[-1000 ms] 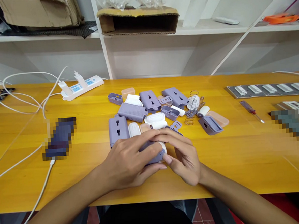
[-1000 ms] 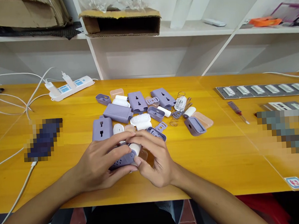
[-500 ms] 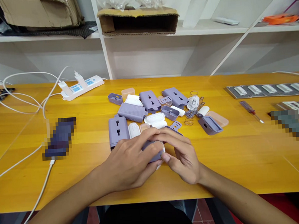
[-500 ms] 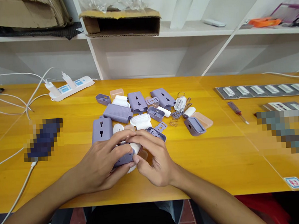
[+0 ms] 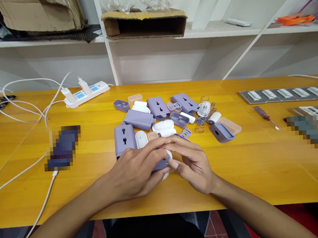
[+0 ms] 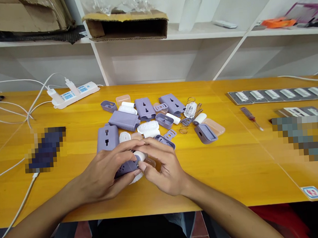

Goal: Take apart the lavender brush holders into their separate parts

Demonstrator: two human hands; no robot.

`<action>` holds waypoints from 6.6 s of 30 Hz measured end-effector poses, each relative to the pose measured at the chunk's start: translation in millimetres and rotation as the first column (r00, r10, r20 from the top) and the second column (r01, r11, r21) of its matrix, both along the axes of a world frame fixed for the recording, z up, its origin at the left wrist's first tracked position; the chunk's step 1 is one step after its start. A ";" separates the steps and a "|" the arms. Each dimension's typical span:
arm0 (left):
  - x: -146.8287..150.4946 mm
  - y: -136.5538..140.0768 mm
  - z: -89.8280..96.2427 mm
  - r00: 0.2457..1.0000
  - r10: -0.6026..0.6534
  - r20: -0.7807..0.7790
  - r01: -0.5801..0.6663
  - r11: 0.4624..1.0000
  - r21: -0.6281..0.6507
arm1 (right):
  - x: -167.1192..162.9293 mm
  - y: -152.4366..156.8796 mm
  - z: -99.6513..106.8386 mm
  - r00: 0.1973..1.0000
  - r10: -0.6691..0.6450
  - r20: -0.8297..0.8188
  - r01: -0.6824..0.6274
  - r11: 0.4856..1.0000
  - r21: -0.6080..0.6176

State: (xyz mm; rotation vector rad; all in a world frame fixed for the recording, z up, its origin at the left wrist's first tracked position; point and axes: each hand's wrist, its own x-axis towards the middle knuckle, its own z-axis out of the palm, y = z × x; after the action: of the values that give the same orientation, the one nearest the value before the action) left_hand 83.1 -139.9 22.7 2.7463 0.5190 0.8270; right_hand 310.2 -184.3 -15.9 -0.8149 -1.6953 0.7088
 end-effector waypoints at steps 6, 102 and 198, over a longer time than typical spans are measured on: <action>-5.3 6.0 -7.7 0.992 0.001 0.127 0.018 0.989 -0.146 | 12.8 1.7 -1.7 0.984 -0.042 -0.176 0.026 0.996 -0.090; -11.4 23.2 -11.4 0.997 0.023 0.078 -0.032 0.993 0.112 | 9.4 8.3 -11.4 0.993 -0.087 0.084 0.096 0.989 -0.111; -9.7 14.9 0.6 0.988 -0.040 0.148 0.130 0.730 -0.671 | -1.0 15.8 -2.0 0.776 -0.112 -0.620 -0.384 0.697 -0.606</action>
State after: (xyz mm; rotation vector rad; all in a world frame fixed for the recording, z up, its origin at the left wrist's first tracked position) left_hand 73.3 -125.0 23.3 2.0051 0.5320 0.6120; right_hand 309.2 -168.6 -17.9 -0.8235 -0.8393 1.6206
